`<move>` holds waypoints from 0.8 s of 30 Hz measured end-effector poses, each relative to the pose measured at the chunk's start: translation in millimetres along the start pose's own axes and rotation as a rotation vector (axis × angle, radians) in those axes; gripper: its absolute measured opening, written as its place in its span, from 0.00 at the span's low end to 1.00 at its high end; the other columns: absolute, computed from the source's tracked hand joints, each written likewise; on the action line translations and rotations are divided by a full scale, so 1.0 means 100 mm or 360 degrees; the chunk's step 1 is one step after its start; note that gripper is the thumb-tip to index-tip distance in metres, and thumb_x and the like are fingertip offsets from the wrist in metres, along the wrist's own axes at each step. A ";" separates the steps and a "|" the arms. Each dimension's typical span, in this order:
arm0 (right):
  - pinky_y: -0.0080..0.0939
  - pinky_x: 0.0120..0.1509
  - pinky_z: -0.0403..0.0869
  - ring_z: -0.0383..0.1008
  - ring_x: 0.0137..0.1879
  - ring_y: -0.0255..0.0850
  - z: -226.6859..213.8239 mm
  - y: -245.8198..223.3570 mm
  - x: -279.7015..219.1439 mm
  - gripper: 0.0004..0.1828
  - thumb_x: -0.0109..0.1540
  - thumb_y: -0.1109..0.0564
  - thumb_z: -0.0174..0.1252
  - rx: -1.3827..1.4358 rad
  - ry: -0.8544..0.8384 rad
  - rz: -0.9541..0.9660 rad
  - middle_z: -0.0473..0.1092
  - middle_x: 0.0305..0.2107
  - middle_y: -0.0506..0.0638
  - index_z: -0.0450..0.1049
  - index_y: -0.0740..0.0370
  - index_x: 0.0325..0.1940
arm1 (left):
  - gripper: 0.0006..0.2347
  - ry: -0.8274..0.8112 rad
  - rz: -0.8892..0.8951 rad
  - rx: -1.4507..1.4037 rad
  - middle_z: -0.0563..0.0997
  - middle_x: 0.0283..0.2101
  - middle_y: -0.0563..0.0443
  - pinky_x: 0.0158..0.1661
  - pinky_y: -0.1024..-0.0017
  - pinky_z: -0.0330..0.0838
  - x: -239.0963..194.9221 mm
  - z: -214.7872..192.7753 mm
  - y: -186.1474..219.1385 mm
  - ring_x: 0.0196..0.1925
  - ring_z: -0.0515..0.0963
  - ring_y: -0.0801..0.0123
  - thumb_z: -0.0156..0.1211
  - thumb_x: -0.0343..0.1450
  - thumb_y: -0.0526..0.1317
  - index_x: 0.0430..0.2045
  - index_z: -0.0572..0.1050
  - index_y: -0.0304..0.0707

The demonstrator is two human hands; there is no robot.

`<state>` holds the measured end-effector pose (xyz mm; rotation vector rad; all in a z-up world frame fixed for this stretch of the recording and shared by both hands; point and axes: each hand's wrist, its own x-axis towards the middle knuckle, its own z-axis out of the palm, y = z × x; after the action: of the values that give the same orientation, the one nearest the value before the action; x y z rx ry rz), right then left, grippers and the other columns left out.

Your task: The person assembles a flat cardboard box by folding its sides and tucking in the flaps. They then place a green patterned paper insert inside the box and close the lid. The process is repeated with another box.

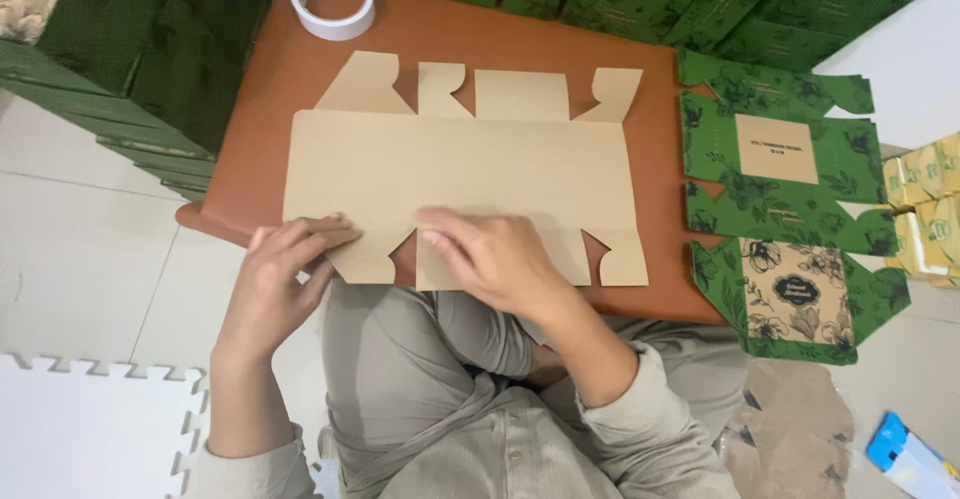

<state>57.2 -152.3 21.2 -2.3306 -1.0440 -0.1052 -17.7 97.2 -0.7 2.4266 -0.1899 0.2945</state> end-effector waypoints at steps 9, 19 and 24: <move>0.41 0.38 0.78 0.78 0.37 0.42 0.53 0.06 0.20 0.06 0.62 0.53 0.60 -0.0204 -0.0034 -0.0026 0.72 0.32 0.43 0.79 0.51 0.41 | 0.05 0.0158 0.0059 0.0166 0.80 0.30 0.53 0.41 0.67 0.69 0.12 0.03 -0.30 0.36 0.79 0.61 0.72 0.64 0.34 0.30 0.83 0.44; 0.58 0.45 0.77 0.78 0.44 0.54 0.61 0.10 0.38 0.10 0.63 0.52 0.54 0.0008 -0.0265 0.0508 0.72 0.33 0.51 0.75 0.57 0.43 | 0.09 -0.0014 -0.0230 0.0204 0.79 0.28 0.49 0.45 0.59 0.62 0.32 -0.14 -0.36 0.37 0.75 0.54 0.70 0.69 0.44 0.29 0.79 0.40; 0.60 0.47 0.76 0.78 0.45 0.56 0.54 0.04 0.41 0.11 0.63 0.52 0.55 0.0050 -0.0297 0.0540 0.72 0.34 0.52 0.74 0.59 0.44 | 0.05 -0.0102 -0.0252 0.0066 0.75 0.28 0.52 0.46 0.62 0.57 0.27 -0.17 -0.41 0.40 0.72 0.58 0.66 0.71 0.42 0.29 0.77 0.44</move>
<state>80.0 -98.6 -13.4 -2.4872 -0.7120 0.2622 14.0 138.0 -6.8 2.4766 -0.0194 0.1509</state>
